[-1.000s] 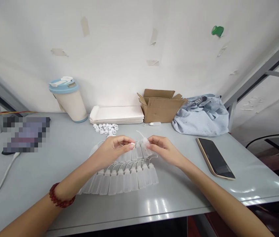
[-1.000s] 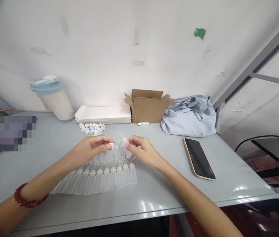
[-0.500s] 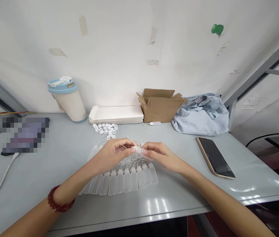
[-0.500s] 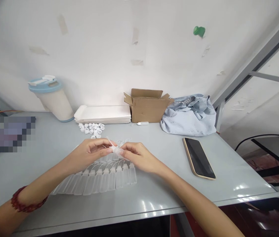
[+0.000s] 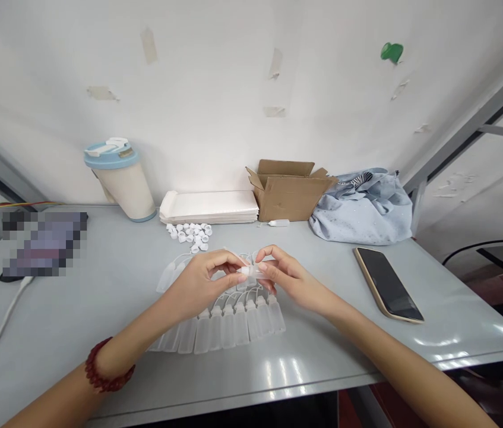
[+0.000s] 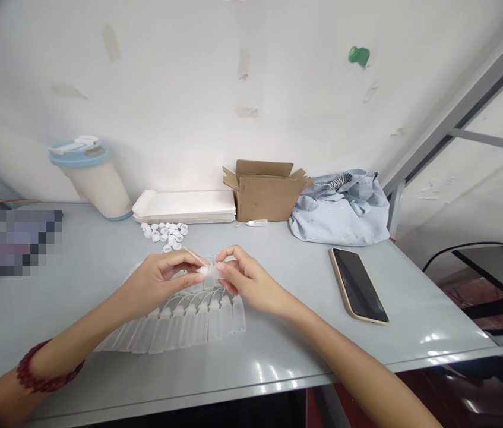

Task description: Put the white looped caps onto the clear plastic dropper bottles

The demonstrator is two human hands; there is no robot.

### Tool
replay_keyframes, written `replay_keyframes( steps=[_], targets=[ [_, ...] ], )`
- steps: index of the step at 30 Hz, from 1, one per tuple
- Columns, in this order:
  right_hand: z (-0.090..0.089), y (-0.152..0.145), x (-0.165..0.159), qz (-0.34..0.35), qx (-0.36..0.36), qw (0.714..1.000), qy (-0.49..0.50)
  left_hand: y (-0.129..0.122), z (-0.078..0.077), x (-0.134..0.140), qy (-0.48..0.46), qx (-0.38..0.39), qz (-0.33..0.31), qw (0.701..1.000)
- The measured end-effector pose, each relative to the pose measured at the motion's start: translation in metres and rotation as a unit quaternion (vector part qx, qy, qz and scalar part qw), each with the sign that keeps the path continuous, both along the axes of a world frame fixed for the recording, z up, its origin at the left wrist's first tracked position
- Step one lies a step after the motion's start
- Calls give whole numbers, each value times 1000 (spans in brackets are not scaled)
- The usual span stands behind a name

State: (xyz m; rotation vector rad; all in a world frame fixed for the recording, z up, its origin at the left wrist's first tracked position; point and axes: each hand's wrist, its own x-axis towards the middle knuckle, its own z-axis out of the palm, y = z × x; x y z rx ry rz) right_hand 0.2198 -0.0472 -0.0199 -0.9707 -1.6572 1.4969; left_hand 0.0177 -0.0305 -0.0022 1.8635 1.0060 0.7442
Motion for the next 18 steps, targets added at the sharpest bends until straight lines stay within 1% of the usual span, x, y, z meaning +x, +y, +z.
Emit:
replay_keyframes(
  steps=[3, 6, 9, 14, 18],
  targets=[
    [2, 0, 0, 8, -9, 1000, 20, 0, 2, -1, -12, -12, -1, 1000],
    [2, -1, 1, 9, -9, 999, 31, 0, 3, -2, -17, -47, -13, 999],
    [2, -2, 1, 6, -1, 1000, 23, 1, 2, -3, 6, -67, -26, 997],
    [2, -2, 0, 7, 11, 1000, 5, 1, 2, -4, 60, -77, -53, 994],
    [2, -2, 0, 11, -2, 1000, 6, -1, 3, -4, 31, -63, -44, 997]
  ],
)
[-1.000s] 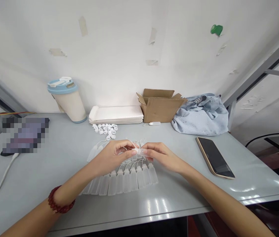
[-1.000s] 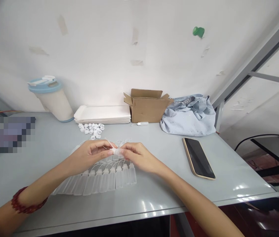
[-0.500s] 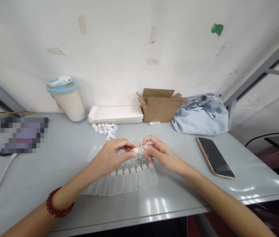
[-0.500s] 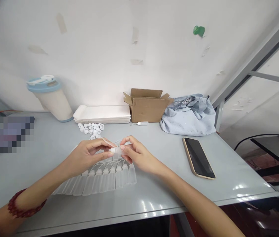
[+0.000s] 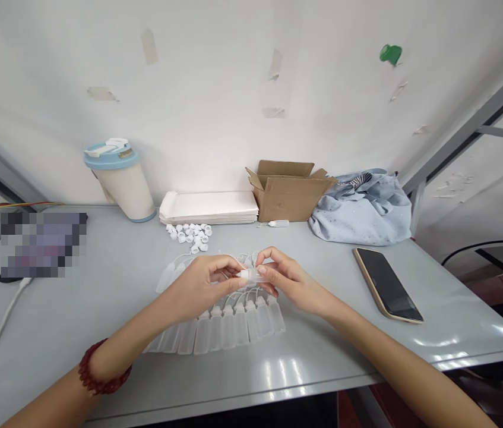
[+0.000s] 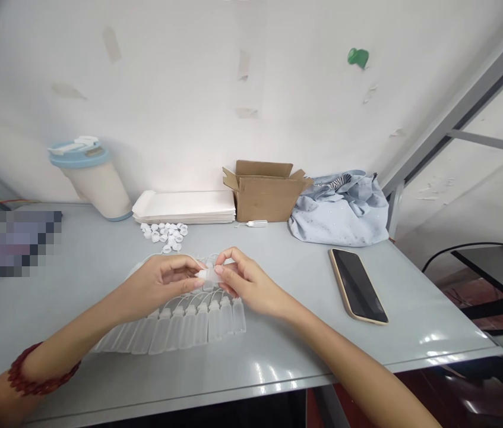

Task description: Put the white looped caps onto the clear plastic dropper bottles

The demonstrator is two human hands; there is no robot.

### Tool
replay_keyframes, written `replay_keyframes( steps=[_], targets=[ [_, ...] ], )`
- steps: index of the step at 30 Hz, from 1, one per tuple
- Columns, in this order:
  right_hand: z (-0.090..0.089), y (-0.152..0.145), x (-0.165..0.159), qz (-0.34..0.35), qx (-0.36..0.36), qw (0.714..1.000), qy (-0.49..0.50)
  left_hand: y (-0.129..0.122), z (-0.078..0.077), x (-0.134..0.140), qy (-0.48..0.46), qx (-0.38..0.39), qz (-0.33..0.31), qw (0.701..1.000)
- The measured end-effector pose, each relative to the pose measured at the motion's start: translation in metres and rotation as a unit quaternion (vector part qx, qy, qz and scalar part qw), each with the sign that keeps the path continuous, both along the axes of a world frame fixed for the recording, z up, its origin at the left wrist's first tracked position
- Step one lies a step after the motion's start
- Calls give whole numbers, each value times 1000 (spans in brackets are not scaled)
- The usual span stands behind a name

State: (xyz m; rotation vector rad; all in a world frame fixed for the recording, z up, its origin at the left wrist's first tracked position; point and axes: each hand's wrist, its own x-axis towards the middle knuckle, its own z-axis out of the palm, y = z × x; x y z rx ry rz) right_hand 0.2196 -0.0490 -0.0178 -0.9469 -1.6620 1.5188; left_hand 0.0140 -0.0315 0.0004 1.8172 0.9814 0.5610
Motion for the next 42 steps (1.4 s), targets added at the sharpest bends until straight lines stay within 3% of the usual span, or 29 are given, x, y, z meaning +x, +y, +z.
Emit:
replay_keyframes(
  steps=[5, 14, 21, 28, 30, 35, 38, 42],
  targets=[
    [1, -1, 1, 0, 0, 1000, 7, -2, 0, 0, -32, 1, 8, 999],
    [2, -3, 1, 8, 4, 1000, 12, -1, -1, 0, 25, -32, -27, 999],
    [1, 1, 1, 4, 5, 1000, 10, -4, 1, 1, 11, 93, -1, 996],
    [1, -1, 0, 1, 12, 1000, -3, -3, 1, 1, 23, -13, -24, 999],
    [2, -2, 1, -22, 41, 998, -39, -2, 2, 0, 4, -21, -10, 1000],
    [5, -2, 4, -79, 193, 969, -130, 1, 4, -3, -22, -25, -2, 999],
    [4, -1, 4, -89, 227, 960, -139, 0, 0, -2, -15, 37, -2, 999],
    [4, -1, 4, -88, 202, 966, -135, -2, -11, 0, -18, 237, 15, 971]
  ],
)
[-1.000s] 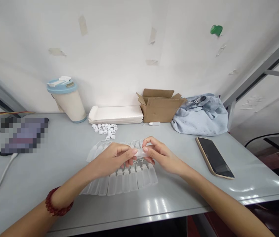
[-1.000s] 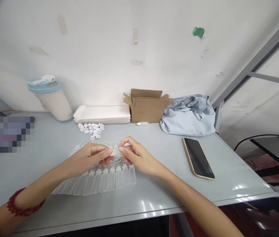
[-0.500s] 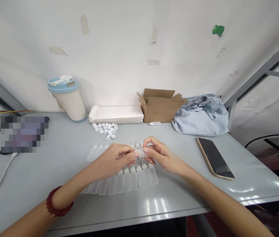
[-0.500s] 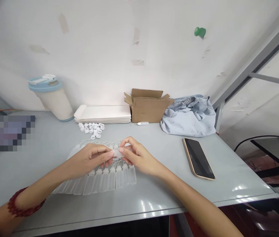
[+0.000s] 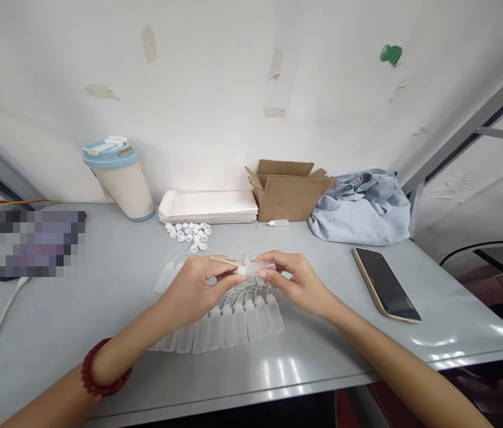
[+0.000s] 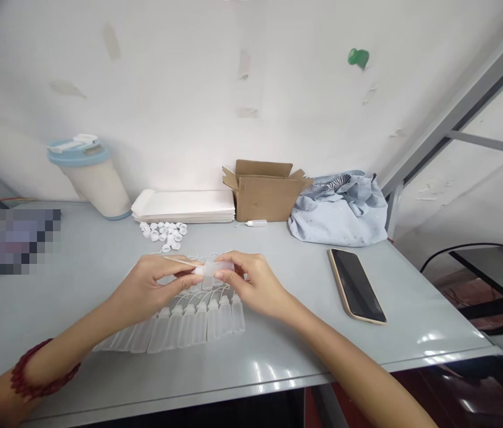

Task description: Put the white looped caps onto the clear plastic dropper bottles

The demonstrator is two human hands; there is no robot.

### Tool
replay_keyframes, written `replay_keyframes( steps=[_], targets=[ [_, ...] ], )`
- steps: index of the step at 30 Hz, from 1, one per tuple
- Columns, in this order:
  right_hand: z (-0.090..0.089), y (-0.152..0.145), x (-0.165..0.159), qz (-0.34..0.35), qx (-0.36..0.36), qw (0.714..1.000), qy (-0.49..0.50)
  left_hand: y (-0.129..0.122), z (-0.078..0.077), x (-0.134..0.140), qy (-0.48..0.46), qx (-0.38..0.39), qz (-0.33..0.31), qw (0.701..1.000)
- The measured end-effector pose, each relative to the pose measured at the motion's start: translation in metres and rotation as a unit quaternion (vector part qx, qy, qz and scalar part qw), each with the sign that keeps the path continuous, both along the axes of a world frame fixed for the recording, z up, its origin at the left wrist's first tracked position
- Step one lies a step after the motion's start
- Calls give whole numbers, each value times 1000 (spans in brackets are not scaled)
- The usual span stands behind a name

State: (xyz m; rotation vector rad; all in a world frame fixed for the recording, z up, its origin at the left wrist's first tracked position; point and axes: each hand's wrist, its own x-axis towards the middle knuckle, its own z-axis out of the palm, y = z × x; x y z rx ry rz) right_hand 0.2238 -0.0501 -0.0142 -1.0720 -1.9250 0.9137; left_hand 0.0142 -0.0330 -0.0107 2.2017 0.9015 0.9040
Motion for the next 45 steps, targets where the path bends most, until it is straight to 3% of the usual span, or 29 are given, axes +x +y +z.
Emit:
replay_keyframes(
  steps=[2, 4, 7, 11, 15, 17, 20, 23, 25, 27, 32, 38, 42, 45],
  targets=[
    [0, 0, 0, -1, -19, 1000, 11, -1, -4, 1, -11, 80, 8, 997],
    [0, 1, 1, -1, -39, 999, 24, -2, -5, 2, -15, 92, 18, 995],
    [0, 1, 1, 4, -62, 997, 42, -2, 1, 1, 10, -33, 22, 999],
    [-1, 1, 1, 20, -50, 997, 48, -2, 12, 0, 37, -229, -23, 972],
    [0, 0, 1, 25, -29, 998, 40, -3, 15, 0, 42, -258, -58, 964],
    [1, 0, 0, 21, -30, 999, 40, -5, 11, 1, 55, -193, -46, 979],
    [2, -1, 0, 9, -44, 998, 51, -7, 0, 2, 81, 24, -19, 996],
    [2, -1, -1, 2, -70, 995, 65, -7, -11, 3, 94, 243, 2, 965],
    [1, -1, 0, 2, -82, 994, 72, -7, -14, 2, 83, 292, 3, 953],
    [2, -2, 0, 2, -84, 994, 73, -7, -12, 2, 57, 257, 2, 965],
    [6, -4, -1, 14, -33, 999, 38, -10, 2, 4, 38, 53, 22, 998],
    [6, -5, -1, 1, -1, 1000, 23, -12, 6, 6, 11, -17, 78, 997],
    [7, -3, 1, -10, -19, 999, 31, -9, 13, 4, 29, -116, 23, 993],
    [7, -3, 1, 4, -34, 999, 40, -9, 16, 3, 41, -143, -22, 989]
  ],
)
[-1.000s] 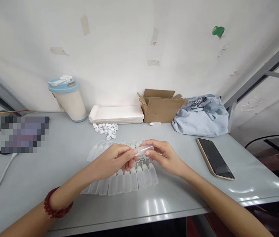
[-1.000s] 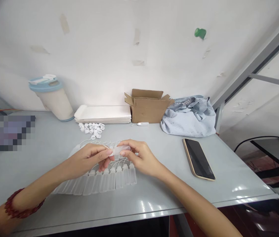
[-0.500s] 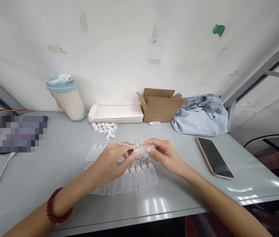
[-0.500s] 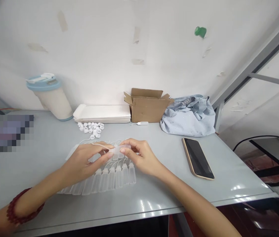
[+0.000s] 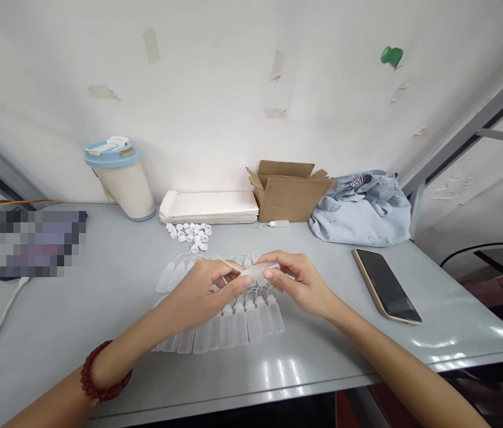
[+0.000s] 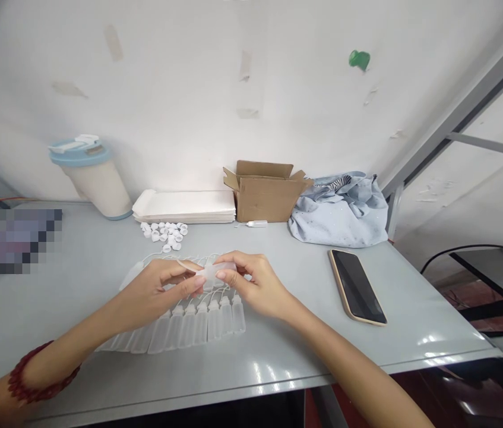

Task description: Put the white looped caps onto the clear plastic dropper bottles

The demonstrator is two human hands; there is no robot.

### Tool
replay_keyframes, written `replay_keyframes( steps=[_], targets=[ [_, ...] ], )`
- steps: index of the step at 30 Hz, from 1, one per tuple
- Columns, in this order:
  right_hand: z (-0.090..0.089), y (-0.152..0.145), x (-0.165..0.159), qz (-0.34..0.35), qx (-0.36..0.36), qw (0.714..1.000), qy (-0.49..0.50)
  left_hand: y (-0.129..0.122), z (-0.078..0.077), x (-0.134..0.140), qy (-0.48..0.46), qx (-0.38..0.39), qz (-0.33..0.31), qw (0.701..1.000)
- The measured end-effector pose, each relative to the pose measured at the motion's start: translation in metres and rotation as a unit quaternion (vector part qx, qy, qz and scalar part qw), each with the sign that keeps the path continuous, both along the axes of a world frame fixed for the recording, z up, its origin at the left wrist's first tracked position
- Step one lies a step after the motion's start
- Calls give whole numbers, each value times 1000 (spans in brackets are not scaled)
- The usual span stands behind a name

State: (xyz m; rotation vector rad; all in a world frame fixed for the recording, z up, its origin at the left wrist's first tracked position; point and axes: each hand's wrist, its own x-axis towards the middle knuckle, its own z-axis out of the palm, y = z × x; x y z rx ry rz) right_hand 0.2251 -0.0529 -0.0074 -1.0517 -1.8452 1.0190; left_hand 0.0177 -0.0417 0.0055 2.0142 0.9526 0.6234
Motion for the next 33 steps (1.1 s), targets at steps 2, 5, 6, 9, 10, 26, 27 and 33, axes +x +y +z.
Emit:
replay_keyframes(
  steps=[2, 5, 6, 9, 10, 26, 27, 33],
  targets=[
    [0, 0, 0, 12, -12, 1000, 10, -1, -1, 1, -1, 1, -15, 1000],
    [0, -1, 1, 22, -21, 999, 19, -4, -6, 1, -1, 76, -17, 997],
    [-1, -1, 1, 23, -21, 999, 19, -4, -9, 1, -2, 117, -15, 993],
    [-3, -1, 1, 10, -26, 999, 20, -4, -17, 0, -8, 225, -11, 974],
    [-5, -1, 0, 5, -33, 999, 23, -4, -20, 0, -7, 251, -13, 968],
    [-34, 47, 22, -177, -19, 984, 15, 56, -14, -47, 125, 218, 144, 957],
    [-38, 55, 30, -210, 17, 977, -34, 62, -16, -52, 124, 219, 163, 954],
    [-57, 84, 65, -280, 89, 945, -145, 77, -33, -61, 151, 230, 179, 945]
  ],
)
